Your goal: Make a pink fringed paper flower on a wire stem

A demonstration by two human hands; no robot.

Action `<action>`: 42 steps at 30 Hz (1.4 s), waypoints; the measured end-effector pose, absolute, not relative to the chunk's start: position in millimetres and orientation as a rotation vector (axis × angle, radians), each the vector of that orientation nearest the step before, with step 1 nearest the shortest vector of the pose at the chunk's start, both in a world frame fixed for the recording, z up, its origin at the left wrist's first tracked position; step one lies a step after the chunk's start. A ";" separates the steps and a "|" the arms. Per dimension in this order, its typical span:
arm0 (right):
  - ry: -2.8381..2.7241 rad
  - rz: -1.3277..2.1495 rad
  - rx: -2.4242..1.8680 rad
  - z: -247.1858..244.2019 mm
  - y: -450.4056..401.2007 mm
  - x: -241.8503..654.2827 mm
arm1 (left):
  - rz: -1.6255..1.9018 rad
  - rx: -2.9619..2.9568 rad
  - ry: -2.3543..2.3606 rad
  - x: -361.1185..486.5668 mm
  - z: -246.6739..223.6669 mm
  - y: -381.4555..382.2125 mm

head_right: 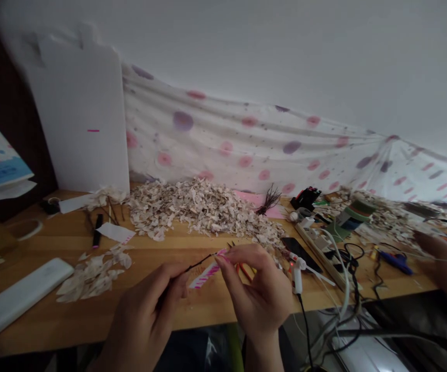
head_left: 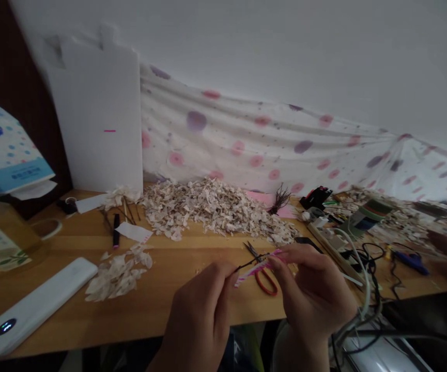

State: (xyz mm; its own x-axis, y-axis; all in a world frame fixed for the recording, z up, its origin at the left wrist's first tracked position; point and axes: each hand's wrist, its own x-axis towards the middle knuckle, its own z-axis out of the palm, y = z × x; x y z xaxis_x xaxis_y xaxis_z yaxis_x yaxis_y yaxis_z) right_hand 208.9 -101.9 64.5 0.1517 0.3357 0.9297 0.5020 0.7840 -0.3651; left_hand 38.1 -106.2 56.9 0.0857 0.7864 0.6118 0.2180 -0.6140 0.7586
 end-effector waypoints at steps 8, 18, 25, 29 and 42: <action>-1.416 0.463 -0.834 74.3 -101.9 210.2 | 1.326 1.805 0.983 36.3 52.5 -105.9; -1.475 0.576 -0.943 63.5 -102.1 206.5 | 1.198 1.694 0.961 27.1 54.7 -102.2; -1.435 0.478 -0.982 63.1 -112.9 201.5 | 1.154 1.598 0.967 26.3 46.0 -104.3; -1.561 0.313 -0.985 67.2 -118.3 198.6 | 1.127 1.536 0.954 22.7 39.2 -105.2; -1.652 0.244 -0.894 76.5 -124.8 200.7 | 1.128 1.254 1.007 28.3 54.0 -119.3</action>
